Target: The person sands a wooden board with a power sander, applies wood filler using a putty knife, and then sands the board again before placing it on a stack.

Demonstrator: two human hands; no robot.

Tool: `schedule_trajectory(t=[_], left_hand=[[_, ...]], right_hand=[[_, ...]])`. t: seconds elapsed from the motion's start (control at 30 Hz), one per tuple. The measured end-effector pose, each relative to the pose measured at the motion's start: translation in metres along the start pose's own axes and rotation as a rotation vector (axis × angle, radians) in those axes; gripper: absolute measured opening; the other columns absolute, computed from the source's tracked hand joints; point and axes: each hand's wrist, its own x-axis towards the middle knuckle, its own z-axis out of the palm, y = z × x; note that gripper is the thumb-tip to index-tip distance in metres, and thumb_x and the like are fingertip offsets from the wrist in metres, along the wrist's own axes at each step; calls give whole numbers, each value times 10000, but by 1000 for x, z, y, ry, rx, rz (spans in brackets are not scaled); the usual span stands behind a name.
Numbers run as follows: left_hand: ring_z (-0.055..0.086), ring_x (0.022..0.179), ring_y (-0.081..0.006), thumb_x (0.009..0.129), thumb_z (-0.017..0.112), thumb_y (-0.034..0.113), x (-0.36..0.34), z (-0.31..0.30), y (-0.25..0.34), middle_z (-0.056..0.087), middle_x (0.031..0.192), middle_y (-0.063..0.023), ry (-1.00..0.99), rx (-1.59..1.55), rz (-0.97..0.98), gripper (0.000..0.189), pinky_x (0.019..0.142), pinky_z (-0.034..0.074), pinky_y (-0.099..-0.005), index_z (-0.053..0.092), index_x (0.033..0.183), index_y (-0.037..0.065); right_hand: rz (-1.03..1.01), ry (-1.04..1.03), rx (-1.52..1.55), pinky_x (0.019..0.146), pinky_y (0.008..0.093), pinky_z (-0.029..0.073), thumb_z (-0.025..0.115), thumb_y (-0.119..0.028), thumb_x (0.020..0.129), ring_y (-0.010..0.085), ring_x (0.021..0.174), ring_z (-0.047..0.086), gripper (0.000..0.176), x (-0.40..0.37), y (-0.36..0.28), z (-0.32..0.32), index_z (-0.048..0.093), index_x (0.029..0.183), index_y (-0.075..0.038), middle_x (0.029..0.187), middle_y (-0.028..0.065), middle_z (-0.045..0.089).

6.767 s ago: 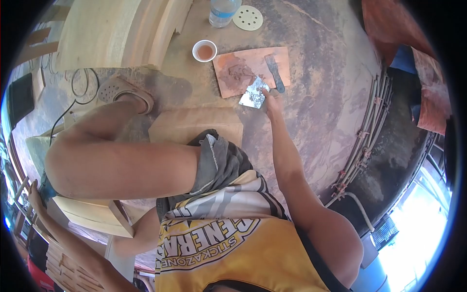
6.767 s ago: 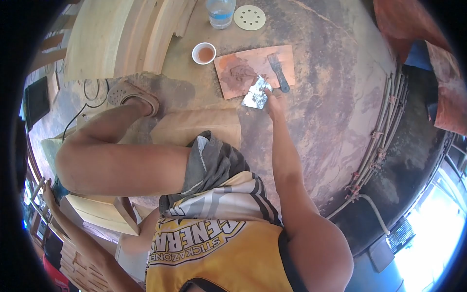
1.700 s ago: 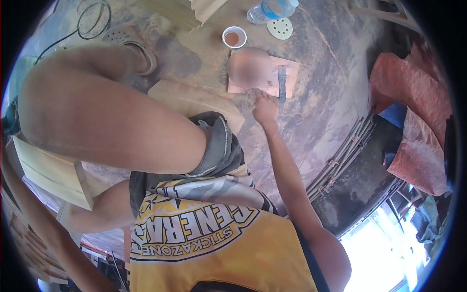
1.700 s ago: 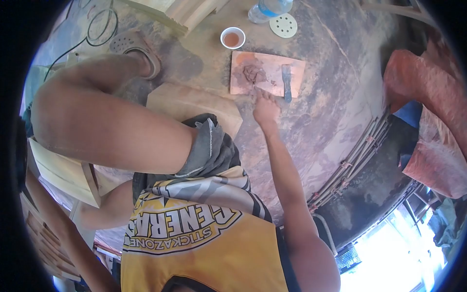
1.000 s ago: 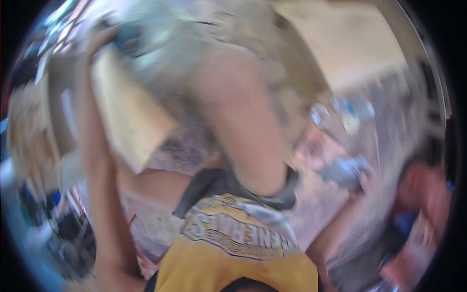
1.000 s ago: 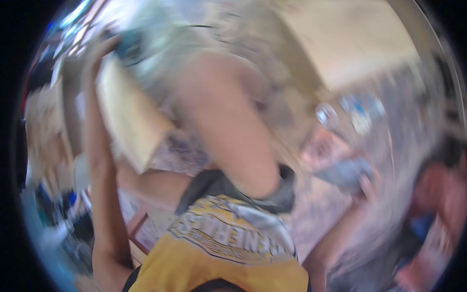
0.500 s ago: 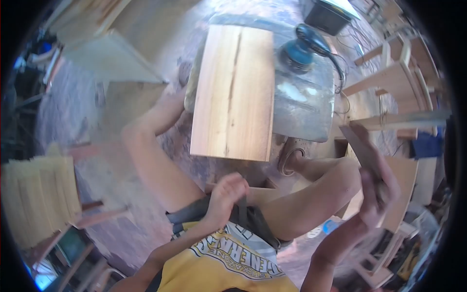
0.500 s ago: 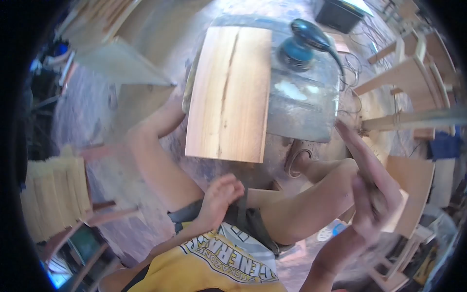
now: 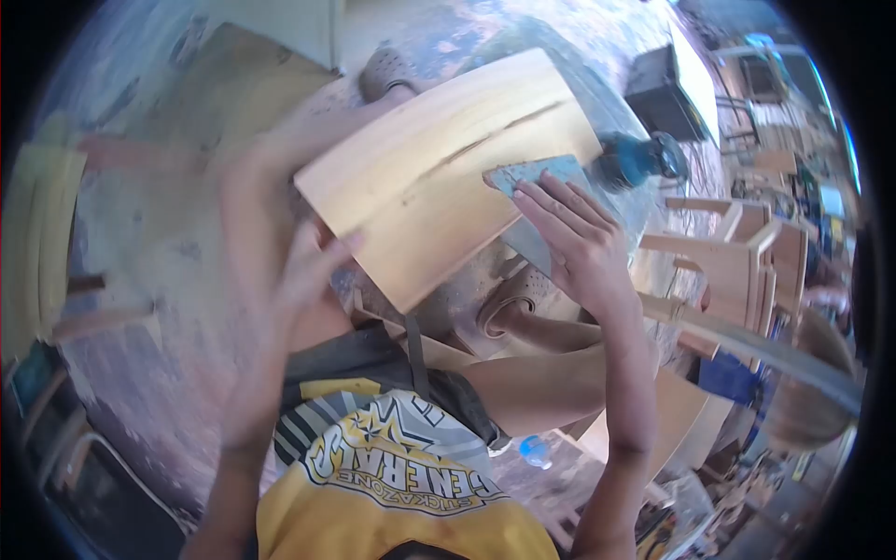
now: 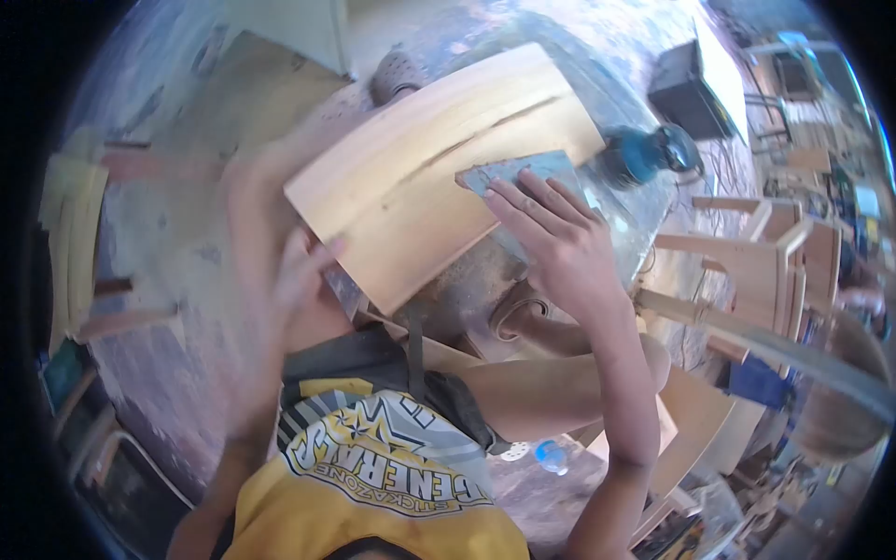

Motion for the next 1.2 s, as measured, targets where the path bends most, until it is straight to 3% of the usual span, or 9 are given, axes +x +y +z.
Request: schedule_trajectory(t=[0.17,0.23,0.33,0.43,0.67,0.77,0.83,0.97,1.2], left_hand=[[626,1074,-161,915,707,424,45,-64,12,646,1195,-127,31,178,-5,692,881,533,-311,486,1380,-38],[591,1141,-157,963,642,444,61,-72,-1,623,1241,-126,159,-42,-4,663,955,495,-311,469,1404,-20],[581,1180,-169,1009,592,388,56,-22,34,590,1302,-125,270,-354,99,596,975,489,-312,439,1433,-2],[563,1228,-185,1033,562,335,66,-29,38,567,1343,-127,187,-128,138,561,998,484,-326,406,1460,7],[568,1219,-182,1022,579,318,68,-29,39,574,1337,-128,2,-154,64,559,1002,488,-334,414,1452,1],[579,1176,-167,1010,592,327,68,-13,30,604,1281,-117,70,-125,76,516,1001,475,-325,487,1398,3],[586,1126,-155,1006,589,334,68,-5,20,630,1211,-102,273,-68,152,461,992,455,-308,561,1320,-2],[588,1084,-151,1010,572,345,90,-7,4,642,1156,-90,293,-290,118,436,979,440,-294,601,1260,-12],[587,1082,-147,1028,535,354,86,2,21,634,1157,-91,281,-226,102,444,963,447,-298,590,1256,-23]], right_hand=[[-76,46,28,1045,450,504,662,71,682,306,1220,634,580,37,-4,25,675,1246,-63,1269,97,694],[-54,75,81,1035,446,513,659,73,709,312,1204,643,536,43,-5,29,684,1229,-57,1255,104,699],[11,126,181,1013,438,529,655,77,764,324,1172,660,449,43,-7,33,702,1194,-44,1225,117,709],[49,132,221,984,432,544,643,73,804,334,1161,665,409,35,-14,29,707,1192,-42,1210,124,714],[207,118,226,943,420,556,631,71,823,348,1162,664,414,13,-31,2,702,1214,-44,1222,135,708],[214,98,198,940,421,556,636,70,803,349,1157,667,429,11,-34,4,702,1211,-43,1222,136,708],[221,90,172,937,423,558,639,69,788,347,1154,669,439,10,-36,8,702,1208,-44,1222,136,709],[235,74,105,953,422,550,636,73,727,335,1146,673,480,7,-36,10,699,1191,-33,1215,126,713],[178,8,-22,1001,423,525,625,70,751,328,1204,630,488,23,-34,43,669,1226,-29,1277,99,680]])
